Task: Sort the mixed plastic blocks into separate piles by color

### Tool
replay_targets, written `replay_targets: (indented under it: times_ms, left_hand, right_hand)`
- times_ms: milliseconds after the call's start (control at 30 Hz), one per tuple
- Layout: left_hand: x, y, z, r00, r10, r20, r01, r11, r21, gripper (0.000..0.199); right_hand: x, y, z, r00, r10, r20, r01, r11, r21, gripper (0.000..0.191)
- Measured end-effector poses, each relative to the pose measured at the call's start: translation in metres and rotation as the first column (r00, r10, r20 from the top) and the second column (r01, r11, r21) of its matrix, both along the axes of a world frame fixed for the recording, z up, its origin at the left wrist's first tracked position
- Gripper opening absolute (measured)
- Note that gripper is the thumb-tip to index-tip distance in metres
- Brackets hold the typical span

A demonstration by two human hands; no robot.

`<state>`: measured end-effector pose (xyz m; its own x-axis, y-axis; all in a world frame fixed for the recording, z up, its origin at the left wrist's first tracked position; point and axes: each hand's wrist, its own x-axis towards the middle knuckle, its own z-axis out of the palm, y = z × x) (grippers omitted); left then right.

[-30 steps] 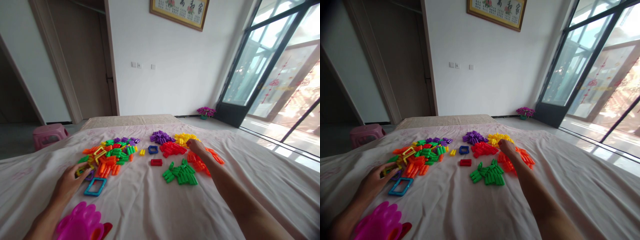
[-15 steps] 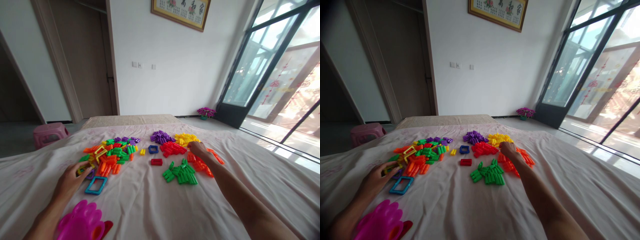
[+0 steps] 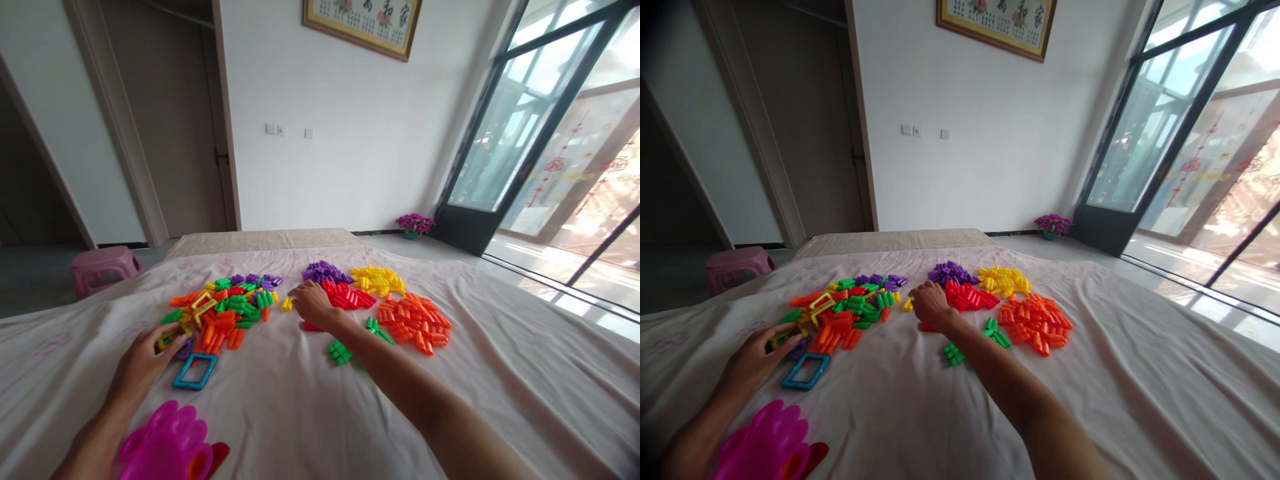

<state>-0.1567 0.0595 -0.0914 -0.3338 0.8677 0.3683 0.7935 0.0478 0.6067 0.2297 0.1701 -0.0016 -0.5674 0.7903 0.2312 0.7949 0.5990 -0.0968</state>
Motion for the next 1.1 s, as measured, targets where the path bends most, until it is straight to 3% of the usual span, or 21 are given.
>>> replay_targets:
  times_ms: [133, 233, 367, 467, 533, 633, 767, 833, 967, 1100]
  left_hand:
    - [-0.004, 0.002, -0.004, 1.000, -0.015, -0.019, 0.015, 1.000, -0.015, 0.053]
    - [-0.004, 0.001, -0.003, 1.000, -0.015, -0.012, 0.015, 1.000, -0.023, 0.054]
    - [0.000, 0.000, 0.001, 1.000, 0.002, 0.013, -0.002, 1.000, -0.015, 0.052]
    - [0.000, 0.000, 0.001, 1.000, -0.003, 0.009, 0.003, 1.000, -0.028, 0.054]
    - [-0.001, 0.001, -0.001, 1.000, -0.007, 0.004, 0.007, 0.999, -0.034, 0.054]
    - [-0.003, 0.003, -0.003, 1.000, -0.009, 0.010, 0.009, 0.999, -0.034, 0.052]
    - [-0.004, 0.004, -0.004, 1.000, 0.000, 0.028, 0.002, 0.998, -0.061, 0.054]
    - [-0.003, 0.004, -0.003, 1.000, 0.006, 0.026, -0.005, 0.998, -0.065, 0.055]
    - [-0.003, 0.003, -0.002, 1.000, 0.009, 0.004, -0.008, 0.998, -0.066, 0.055]
    - [-0.004, 0.003, -0.004, 1.000, 0.003, -0.007, -0.004, 0.999, -0.046, 0.054]
  right_hand:
    - [-0.020, 0.002, -0.015, 0.985, 0.014, 0.171, -0.017, 1.000, 0.012, 0.025]
    - [-0.020, -0.001, -0.016, 0.986, 0.021, 0.167, -0.023, 1.000, 0.007, 0.026]
    - [0.006, 0.002, -0.009, 1.000, 0.005, 0.010, -0.005, 1.000, 0.014, 0.035]
    - [0.046, 0.015, -0.001, 0.988, -0.124, -0.096, 0.127, 0.992, 0.028, 0.040]
    - [0.080, 0.029, 0.006, 0.951, -0.280, -0.132, 0.284, 0.959, 0.016, 0.041]
    - [0.128, 0.051, 0.017, 0.842, -0.509, -0.178, 0.510, 0.859, -0.043, 0.044]
    - [0.166, 0.066, 0.019, 0.714, -0.660, -0.234, 0.665, 0.743, -0.070, 0.049]
    - [0.169, 0.065, 0.012, 0.752, -0.632, -0.187, 0.631, 0.772, -0.074, 0.044]
    - [0.154, 0.053, -0.009, 0.896, -0.440, -0.059, 0.432, 0.895, -0.112, 0.040]
    - [0.139, 0.047, -0.019, 0.930, -0.368, -0.015, 0.364, 0.923, -0.123, 0.042]
